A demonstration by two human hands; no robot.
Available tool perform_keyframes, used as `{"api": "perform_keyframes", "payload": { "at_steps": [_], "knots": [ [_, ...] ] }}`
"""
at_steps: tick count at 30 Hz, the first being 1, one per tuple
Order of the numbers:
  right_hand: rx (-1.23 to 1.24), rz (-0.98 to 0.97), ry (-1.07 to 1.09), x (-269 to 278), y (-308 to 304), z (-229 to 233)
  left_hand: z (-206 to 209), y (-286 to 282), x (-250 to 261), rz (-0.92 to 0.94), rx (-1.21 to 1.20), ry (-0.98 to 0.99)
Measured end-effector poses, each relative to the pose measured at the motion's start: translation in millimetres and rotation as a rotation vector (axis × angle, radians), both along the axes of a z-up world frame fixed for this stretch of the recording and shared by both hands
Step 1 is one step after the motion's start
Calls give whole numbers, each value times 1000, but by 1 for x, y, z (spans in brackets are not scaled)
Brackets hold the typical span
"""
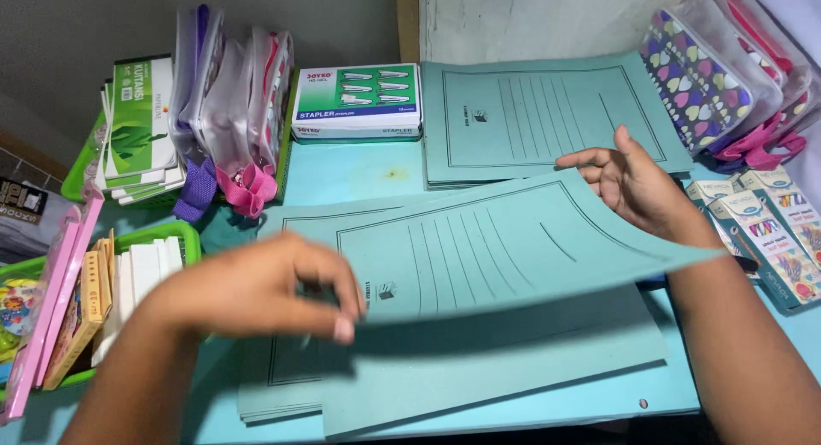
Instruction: Sort and arrange green paper folders on a desk.
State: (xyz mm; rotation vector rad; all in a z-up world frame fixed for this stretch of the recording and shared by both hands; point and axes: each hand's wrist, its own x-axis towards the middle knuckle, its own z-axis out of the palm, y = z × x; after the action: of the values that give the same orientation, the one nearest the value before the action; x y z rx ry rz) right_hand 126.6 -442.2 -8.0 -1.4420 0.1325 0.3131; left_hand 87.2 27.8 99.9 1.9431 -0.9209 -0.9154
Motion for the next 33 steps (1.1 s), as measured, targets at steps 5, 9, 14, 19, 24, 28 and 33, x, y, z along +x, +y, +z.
{"api": "perform_keyframes", "payload": {
  "at_steps": [5, 9, 14, 19, 24, 28, 33],
  "knots": [
    [-451, 89, -8, -5, 2, 13, -11, 0, -47, 132, 245, -182],
    [-539, 134, 19, -9, 12, 22, -67, 34, -46, 588, 100, -703],
    [-534, 96, -26, -13, 35, 22, -102, 40, -40, 919, 88, -649],
    [-708, 100, -136, -15, 55, -3, -115, 38, -39, 975, 102, -524],
    [-1115, 130, -248, -26, 94, 22, -125, 46, -40, 1026, 21, -364],
    [-1173, 121, -247, -30, 95, 29, -130, 50, -40, 1011, -16, -339],
    [-1199, 132, -349, -34, 97, 33, -129, 50, -40, 983, -46, -450]
  ]
}}
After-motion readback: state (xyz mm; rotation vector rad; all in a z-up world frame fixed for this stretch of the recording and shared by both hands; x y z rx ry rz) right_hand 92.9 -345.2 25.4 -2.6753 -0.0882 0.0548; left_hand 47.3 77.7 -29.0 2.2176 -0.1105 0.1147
